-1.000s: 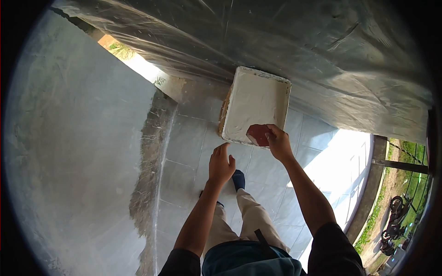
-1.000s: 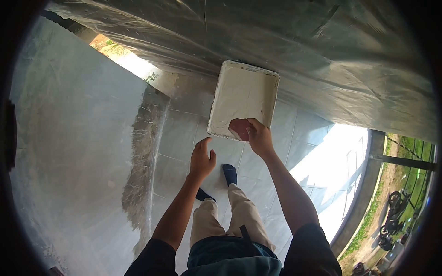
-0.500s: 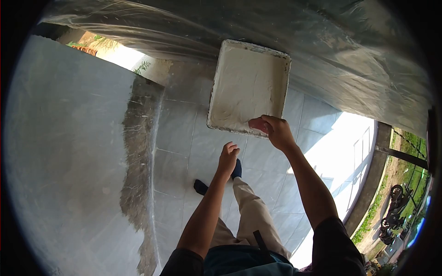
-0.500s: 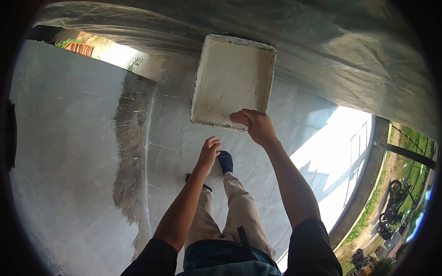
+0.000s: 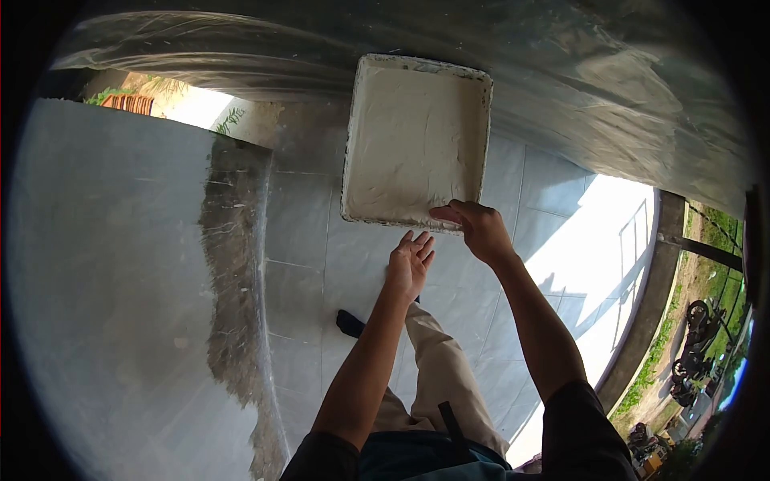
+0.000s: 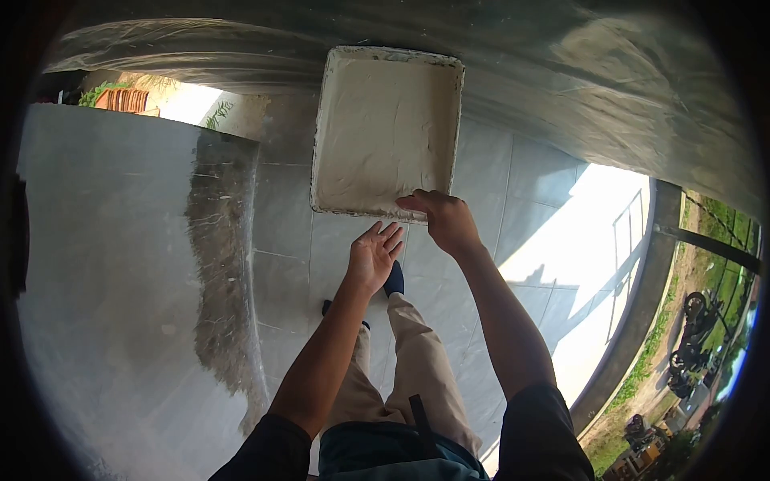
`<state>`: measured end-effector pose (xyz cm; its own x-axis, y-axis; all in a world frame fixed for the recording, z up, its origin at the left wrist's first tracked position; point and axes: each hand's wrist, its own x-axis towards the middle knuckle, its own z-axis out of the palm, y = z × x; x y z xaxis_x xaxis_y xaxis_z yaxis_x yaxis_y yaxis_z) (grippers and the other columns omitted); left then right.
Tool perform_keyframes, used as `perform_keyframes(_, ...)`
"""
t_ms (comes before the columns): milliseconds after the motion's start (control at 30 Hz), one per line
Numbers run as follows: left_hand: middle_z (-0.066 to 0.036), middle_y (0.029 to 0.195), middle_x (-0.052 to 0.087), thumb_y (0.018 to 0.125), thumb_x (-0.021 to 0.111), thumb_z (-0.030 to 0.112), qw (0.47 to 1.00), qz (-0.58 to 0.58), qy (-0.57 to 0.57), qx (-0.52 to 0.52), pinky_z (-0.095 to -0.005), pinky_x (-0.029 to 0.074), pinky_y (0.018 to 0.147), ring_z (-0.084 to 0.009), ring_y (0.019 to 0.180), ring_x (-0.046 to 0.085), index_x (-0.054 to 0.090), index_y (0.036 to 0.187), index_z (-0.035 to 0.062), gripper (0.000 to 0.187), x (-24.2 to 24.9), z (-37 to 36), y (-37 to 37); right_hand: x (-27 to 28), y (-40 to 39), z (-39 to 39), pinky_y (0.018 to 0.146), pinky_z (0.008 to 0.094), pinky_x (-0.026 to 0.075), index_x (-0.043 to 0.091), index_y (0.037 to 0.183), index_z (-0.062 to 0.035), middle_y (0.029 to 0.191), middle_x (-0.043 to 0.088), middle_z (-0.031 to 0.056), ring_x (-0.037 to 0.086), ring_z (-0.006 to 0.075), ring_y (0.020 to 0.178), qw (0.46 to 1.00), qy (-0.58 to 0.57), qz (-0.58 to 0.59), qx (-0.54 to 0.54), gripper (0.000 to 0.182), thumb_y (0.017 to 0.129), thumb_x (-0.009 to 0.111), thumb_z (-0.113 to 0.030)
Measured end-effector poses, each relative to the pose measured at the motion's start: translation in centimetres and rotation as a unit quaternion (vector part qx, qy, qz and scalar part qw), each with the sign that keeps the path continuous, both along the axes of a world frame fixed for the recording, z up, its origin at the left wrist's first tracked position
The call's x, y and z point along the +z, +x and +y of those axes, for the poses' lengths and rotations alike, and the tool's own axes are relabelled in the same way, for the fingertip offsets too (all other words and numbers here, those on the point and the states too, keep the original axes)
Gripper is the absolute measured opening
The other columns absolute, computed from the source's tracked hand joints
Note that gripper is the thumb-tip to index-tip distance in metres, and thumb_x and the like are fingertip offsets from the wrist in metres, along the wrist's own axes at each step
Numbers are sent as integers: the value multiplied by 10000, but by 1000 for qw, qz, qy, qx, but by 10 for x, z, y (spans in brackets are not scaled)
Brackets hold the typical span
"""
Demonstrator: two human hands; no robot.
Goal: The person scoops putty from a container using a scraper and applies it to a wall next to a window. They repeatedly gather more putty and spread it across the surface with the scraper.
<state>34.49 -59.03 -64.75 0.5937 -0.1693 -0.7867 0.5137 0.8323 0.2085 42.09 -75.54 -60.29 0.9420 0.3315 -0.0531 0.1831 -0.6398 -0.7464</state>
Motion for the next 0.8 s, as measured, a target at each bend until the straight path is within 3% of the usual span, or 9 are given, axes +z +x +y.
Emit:
perform_keyframes(133, -154, 1373, 456, 810, 580, 86, 1000, 9, -12, 25, -412, 324, 1138, -297, 1371, 409, 383, 1332, 52, 560, -4, 0, 1, 8, 1, 1, 763, 387, 586, 627, 1022, -36, 1026, 735, 50, 700, 287, 924, 1000, 8, 20, 0, 230, 846, 541, 85)
perform_keyframes(267, -153, 1329, 482, 804, 583, 86, 999, 11, -13, 38, -404, 332, 1129, -290, 1341, 438, 419, 1282, 59, 506, -6, -1, 1, 5, 6, 1, 786, 371, 591, 639, 1037, -34, 1031, 735, 60, 701, 282, 952, 999, 25, 35, -5, 234, 858, 544, 82)
perform_keyframes(333, -167, 1314, 488, 793, 579, 77, 998, 8, -27, 50, -401, 330, 1127, -289, 1324, 453, 420, 1276, 52, 509, -6, -1, 1, -4, 10, -4, 734, 406, 553, 655, 1103, -11, 952, 696, 204, 680, 390, 888, 999, 46, 26, 9, 269, 847, 606, 52)
perform_keyframes(367, -167, 1314, 488, 793, 579, 77, 998, 8, -27, 50, -401, 330, 1127, -289, 1324, 453, 420, 1276, 52, 509, -6, -1, 1, -10, 12, -6, 734, 406, 553, 655, 1103, -11, 952, 696, 204, 680, 390, 888, 999, 46, 26, 10, 269, 847, 606, 52)
perform_keyframes(567, -205, 1363, 447, 781, 554, 66, 998, 6, -26, 60, -402, 294, 1150, -301, 1353, 429, 361, 1356, 22, 608, 0, -2, 2, -24, 30, -12, 798, 413, 546, 677, 1131, -36, 1004, 699, 199, 688, 354, 903, 994, -3, 109, 5, 291, 846, 630, -4)
perform_keyframes(633, -219, 1426, 405, 786, 549, 72, 998, 3, -27, 52, -401, 274, 1162, -303, 1378, 404, 275, 1449, 11, 720, 0, -1, 3, -33, 34, -15, 802, 411, 543, 683, 1142, -39, 1015, 700, 201, 687, 343, 885, 990, -4, 139, 15, 292, 854, 634, -24)
perform_keyframes(800, -230, 1483, 354, 804, 551, 75, 999, -11, -23, 33, -395, 254, 1173, -302, 1406, 372, 189, 1508, 8, 795, 0, -1, 1, -33, 45, -16, 818, 394, 539, 683, 1156, -40, 1003, 705, 199, 690, 313, 903, 988, -3, 150, 43, 298, 862, 636, -35)
